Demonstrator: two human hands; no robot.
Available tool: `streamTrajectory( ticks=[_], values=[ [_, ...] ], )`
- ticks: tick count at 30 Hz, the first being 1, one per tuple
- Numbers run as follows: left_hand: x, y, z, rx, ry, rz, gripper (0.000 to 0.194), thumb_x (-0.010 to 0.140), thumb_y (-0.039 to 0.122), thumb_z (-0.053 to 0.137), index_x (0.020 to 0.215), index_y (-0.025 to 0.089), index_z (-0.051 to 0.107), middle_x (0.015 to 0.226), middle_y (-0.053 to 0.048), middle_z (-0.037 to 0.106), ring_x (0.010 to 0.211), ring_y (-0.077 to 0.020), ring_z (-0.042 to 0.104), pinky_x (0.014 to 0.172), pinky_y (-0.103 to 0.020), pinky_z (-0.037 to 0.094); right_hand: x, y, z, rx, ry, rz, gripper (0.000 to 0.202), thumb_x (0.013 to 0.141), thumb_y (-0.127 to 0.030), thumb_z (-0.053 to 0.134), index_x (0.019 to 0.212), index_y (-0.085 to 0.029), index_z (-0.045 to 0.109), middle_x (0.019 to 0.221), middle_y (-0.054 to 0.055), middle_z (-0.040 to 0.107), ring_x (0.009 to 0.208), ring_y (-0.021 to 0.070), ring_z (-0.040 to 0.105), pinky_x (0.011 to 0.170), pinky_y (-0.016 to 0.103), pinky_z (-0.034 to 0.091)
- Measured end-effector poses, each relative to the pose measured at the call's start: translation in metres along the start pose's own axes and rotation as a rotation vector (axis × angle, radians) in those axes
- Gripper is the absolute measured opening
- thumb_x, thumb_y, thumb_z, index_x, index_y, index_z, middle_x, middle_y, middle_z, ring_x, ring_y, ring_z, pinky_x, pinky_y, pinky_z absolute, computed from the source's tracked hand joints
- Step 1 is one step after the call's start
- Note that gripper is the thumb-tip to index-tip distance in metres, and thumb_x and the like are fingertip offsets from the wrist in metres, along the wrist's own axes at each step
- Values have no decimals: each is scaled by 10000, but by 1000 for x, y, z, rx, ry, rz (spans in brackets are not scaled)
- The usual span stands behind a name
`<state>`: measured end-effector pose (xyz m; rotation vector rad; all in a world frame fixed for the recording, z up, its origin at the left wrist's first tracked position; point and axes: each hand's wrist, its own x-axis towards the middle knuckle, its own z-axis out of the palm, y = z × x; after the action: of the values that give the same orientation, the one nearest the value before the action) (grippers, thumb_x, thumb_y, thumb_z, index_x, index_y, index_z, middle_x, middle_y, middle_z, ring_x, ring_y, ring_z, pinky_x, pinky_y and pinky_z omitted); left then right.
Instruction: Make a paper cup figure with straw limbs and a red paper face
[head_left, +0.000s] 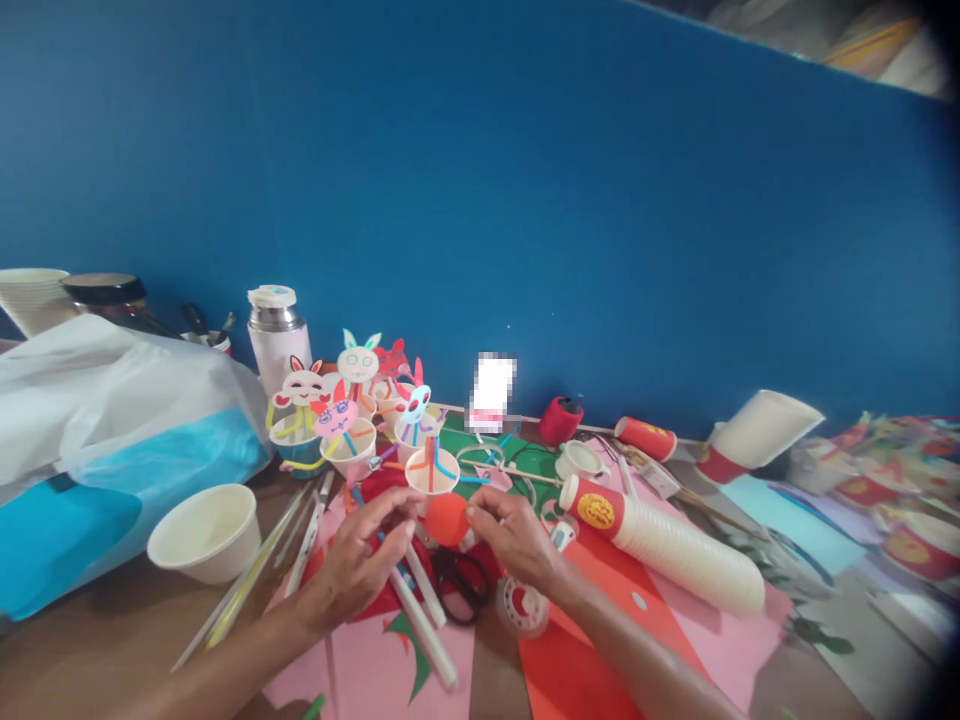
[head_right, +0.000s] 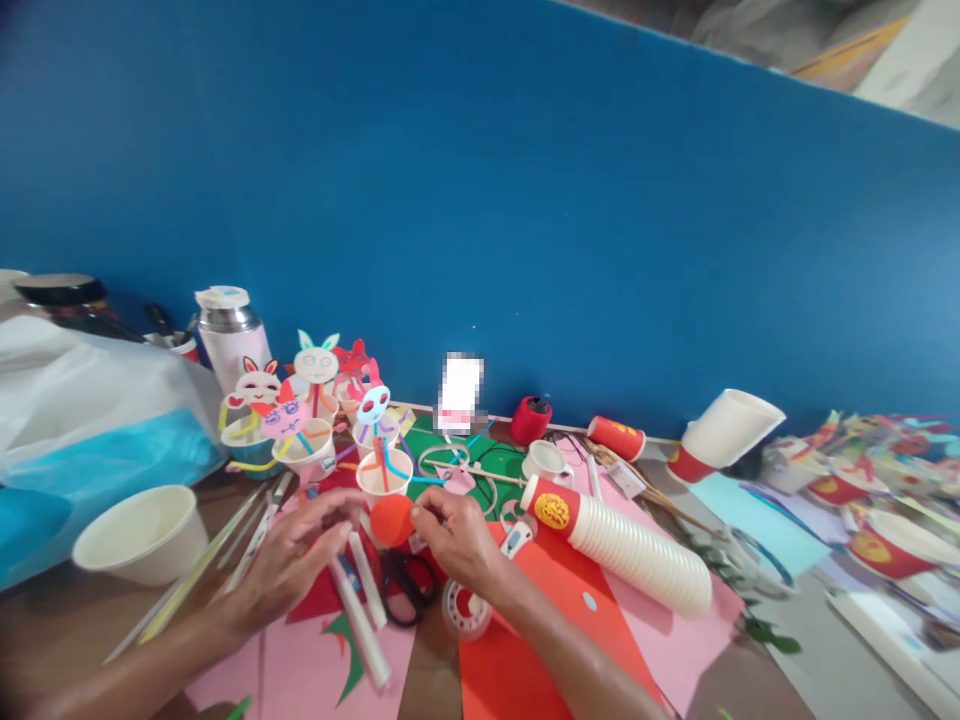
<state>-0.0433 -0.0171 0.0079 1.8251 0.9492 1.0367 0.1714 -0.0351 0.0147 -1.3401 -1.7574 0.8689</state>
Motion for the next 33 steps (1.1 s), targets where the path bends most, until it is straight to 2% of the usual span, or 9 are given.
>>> streamTrajectory(
  ticks=[4,8,11,15,17,20,22,27,33],
  values=[
    [5,4,-8,13,112,22,206,885,282,444,883,159,610,651,9,561,564,-114,511,536,-212,419,3,-2,-3,57,-5,31,206,846,-232,469,656,-171,520,569,-46,464,531,87,404,501,196,314],
    [12,8,-15,-76,123,15,220,895,301,430,878,155,594,606,30,530,502,-97,477,506,-211,402,2,1,3,113,-27,42,193,834,-235,480,655,-172,513,564,-48,461,525,86,401,499,196,312],
    [15,15,-18,44,-42,75,214,882,256,444,792,159,613,666,4,590,594,-113,539,579,-220,424,1,2,7,137,-31,59,184,822,-234,486,649,-173,509,559,-47,467,513,84,399,487,195,303],
    [12,22,-16,277,-360,324,213,860,193,455,731,162,621,756,-32,626,735,-153,562,695,-268,429,2,1,5,180,32,50,200,805,-256,487,621,-178,483,527,-54,419,486,84,361,466,200,284],
    [7,24,-10,406,-467,408,167,841,194,490,765,172,637,789,-40,627,782,-177,560,720,-293,425,2,3,1,202,115,10,219,803,-267,484,603,-184,455,530,-57,386,487,84,337,464,202,275],
    [-4,24,0,558,-579,415,114,809,244,586,898,223,654,886,-39,616,879,-206,553,766,-317,426,2,6,-3,210,208,-48,241,818,-274,480,598,-188,432,555,-54,366,507,86,322,477,203,276],
    [-11,22,8,629,-620,386,225,762,336,666,973,261,644,917,-33,596,922,-227,537,797,-341,428,2,9,-4,209,210,-64,247,830,-280,474,604,-189,432,561,-53,362,511,88,317,480,206,274],
    [-22,14,15,724,-602,276,424,656,472,733,966,206,617,1020,-71,560,969,-275,501,812,-384,443,1,9,-1,179,184,-79,234,829,-273,466,612,-188,437,564,-48,380,522,95,336,494,214,286],
    [-18,15,-9,717,-676,258,342,677,432,732,909,210,617,993,-50,570,893,-246,537,768,-325,429,0,2,1,140,110,-79,213,794,-253,471,592,-188,448,547,-45,411,520,97,371,503,215,309]
  ],
)
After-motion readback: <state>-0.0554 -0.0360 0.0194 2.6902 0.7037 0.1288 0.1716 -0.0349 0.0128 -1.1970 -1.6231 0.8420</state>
